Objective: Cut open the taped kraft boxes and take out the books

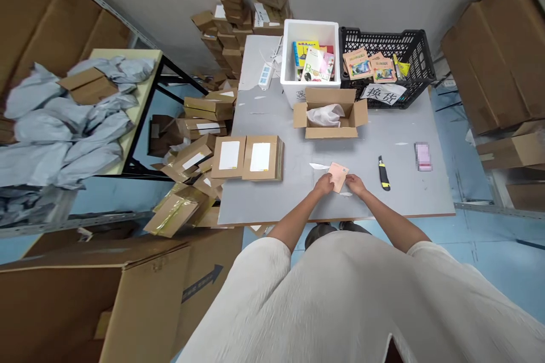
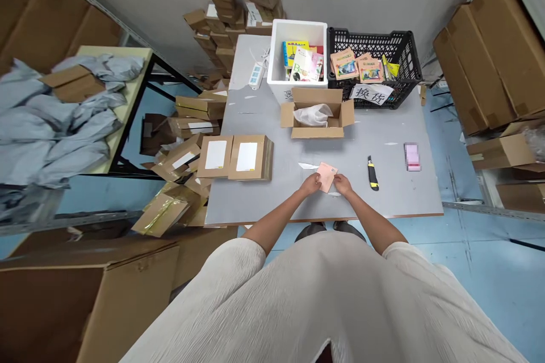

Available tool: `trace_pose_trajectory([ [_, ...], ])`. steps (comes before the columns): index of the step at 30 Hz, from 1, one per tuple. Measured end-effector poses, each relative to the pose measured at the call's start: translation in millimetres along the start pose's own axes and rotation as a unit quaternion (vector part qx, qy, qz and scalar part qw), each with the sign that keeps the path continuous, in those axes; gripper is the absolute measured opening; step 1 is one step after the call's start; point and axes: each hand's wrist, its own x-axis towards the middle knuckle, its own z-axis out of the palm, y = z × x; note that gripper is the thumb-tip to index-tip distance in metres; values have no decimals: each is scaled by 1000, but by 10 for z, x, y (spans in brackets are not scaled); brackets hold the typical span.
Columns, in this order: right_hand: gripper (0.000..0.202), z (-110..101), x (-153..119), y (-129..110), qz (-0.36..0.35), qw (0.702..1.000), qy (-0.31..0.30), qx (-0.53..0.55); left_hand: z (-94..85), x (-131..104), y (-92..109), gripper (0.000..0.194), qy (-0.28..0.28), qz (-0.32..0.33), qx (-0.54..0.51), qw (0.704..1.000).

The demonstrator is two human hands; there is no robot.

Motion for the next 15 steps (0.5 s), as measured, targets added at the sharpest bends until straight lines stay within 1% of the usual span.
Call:
trace_pose_trajectory([
  [2, 35, 40, 18, 27, 16, 999, 1, 40, 47, 12, -43, 57, 2, -4, -11, 1000],
  [4, 40, 57, 42, 27, 44, 996, 8, 76, 76, 32, -79, 57, 10, -2, -33, 999],
  [6, 46, 57, 64, 17, 78, 991, 17, 108, 90, 56, -107, 56, 20, 3, -54, 998],
  [8, 47, 50, 77, 7, 104, 985, 22, 134, 94, 79, -128, 56, 28, 6, -64, 998],
  [11, 36, 50, 77, 1, 106, 984, 2, 145, 95, 102, -155, 54, 36, 6, -70, 997],
  [13, 24, 59, 68, -2, 91, 988, -21, 126, 105, 105, -178, 52, 41, 9, -79, 996],
  [15, 13, 66, 55, -10, 66, 994, -26, 88, 121, 98, -206, 48, 43, 14, -93, 995],
])
